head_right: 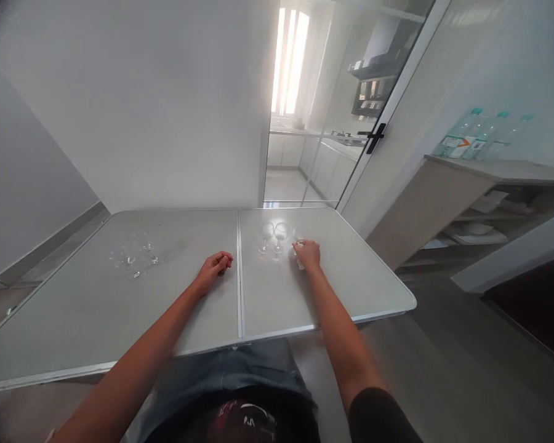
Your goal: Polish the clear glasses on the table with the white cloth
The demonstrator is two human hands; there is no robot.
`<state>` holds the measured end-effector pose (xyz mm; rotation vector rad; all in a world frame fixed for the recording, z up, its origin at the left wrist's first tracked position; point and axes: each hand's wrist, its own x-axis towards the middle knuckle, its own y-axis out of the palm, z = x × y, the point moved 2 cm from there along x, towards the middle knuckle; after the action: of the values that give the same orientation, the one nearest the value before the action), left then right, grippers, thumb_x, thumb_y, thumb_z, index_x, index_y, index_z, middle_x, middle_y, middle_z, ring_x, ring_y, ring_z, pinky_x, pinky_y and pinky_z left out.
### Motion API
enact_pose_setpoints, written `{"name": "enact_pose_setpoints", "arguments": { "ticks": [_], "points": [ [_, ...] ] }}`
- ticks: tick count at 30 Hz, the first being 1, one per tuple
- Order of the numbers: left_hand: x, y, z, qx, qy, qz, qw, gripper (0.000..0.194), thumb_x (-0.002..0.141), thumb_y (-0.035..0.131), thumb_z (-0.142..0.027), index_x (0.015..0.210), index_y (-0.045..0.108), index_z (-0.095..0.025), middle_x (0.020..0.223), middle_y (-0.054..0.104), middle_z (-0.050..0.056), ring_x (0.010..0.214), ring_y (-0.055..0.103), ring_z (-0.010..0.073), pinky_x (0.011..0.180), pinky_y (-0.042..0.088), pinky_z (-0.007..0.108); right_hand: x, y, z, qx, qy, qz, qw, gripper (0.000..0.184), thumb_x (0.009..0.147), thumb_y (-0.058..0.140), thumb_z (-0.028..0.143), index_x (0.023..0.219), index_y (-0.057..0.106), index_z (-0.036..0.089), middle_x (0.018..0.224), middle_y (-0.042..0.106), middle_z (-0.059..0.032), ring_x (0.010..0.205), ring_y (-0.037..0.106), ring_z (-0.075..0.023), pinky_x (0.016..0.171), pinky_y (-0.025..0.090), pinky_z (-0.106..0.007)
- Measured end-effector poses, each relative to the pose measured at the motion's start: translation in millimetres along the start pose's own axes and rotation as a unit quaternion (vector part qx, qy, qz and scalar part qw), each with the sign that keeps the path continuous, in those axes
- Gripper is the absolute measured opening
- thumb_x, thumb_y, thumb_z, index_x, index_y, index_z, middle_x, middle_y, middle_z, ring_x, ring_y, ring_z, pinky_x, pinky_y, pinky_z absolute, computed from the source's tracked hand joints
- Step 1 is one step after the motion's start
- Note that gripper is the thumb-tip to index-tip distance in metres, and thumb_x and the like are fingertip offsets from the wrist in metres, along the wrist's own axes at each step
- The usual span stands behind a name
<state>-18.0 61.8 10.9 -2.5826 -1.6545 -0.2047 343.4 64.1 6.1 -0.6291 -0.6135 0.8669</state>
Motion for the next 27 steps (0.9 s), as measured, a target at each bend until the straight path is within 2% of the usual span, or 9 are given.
{"name": "enact_pose_setpoints", "arguments": {
  "ticks": [11, 14, 18, 27],
  "points": [
    [0, 1.7, -1, 0.0, -0.001, 0.008, 1.0, 0.037, 0.088, 0.062, -0.055, 0.091, 0.068, -0.019, 0.076, 0.057, 0.003, 0.061, 0.043, 0.0121, 0.053, 0.032, 0.024, 2, 13, 1, 0.013, 0.001, 0.021, 1.0, 0.032, 0.078, 0.067, 0.041, 0.095, 0.081, 0.018, 0.084, 0.079, -0.0093, 0.086, 0.076, -0.0237, 0.076, 0.055, -0.026],
    [0, 1.3, -1, 0.003, -0.005, -0.003, 1.0, 0.036, 0.088, 0.062, -0.055, 0.093, 0.068, -0.02, 0.075, 0.057, 0.002, 0.061, 0.044, 0.0122, 0.054, 0.032, 0.024, 1, 15, 2, 0.008, -0.005, 0.024, 1.0, 0.032, 0.079, 0.067, 0.041, 0.098, 0.08, 0.019, 0.082, 0.079, -0.0091, 0.091, 0.075, -0.0243, 0.078, 0.055, -0.027],
    [0, 1.0, 0, 0.002, -0.006, -0.012, 1.0, 0.037, 0.087, 0.062, -0.057, 0.093, 0.068, -0.021, 0.073, 0.056, 0.001, 0.059, 0.043, 0.0121, 0.054, 0.031, 0.025, 1, 18, 1, -0.01, -0.001, 0.014, 1.0, 0.034, 0.078, 0.067, 0.041, 0.102, 0.08, 0.02, 0.09, 0.079, -0.0091, 0.099, 0.073, -0.0266, 0.08, 0.055, -0.03],
    [0, 1.5, -2, 0.007, -0.008, -0.002, 1.0, 0.037, 0.087, 0.062, -0.057, 0.09, 0.068, -0.021, 0.074, 0.056, 0.002, 0.06, 0.043, 0.0122, 0.053, 0.032, 0.025, 3, 21, 1, -0.031, 0.001, 0.006, 1.0, 0.032, 0.079, 0.065, 0.041, 0.102, 0.079, 0.022, 0.094, 0.079, -0.0089, 0.1, 0.073, -0.0247, 0.081, 0.055, -0.029]
  ]
}}
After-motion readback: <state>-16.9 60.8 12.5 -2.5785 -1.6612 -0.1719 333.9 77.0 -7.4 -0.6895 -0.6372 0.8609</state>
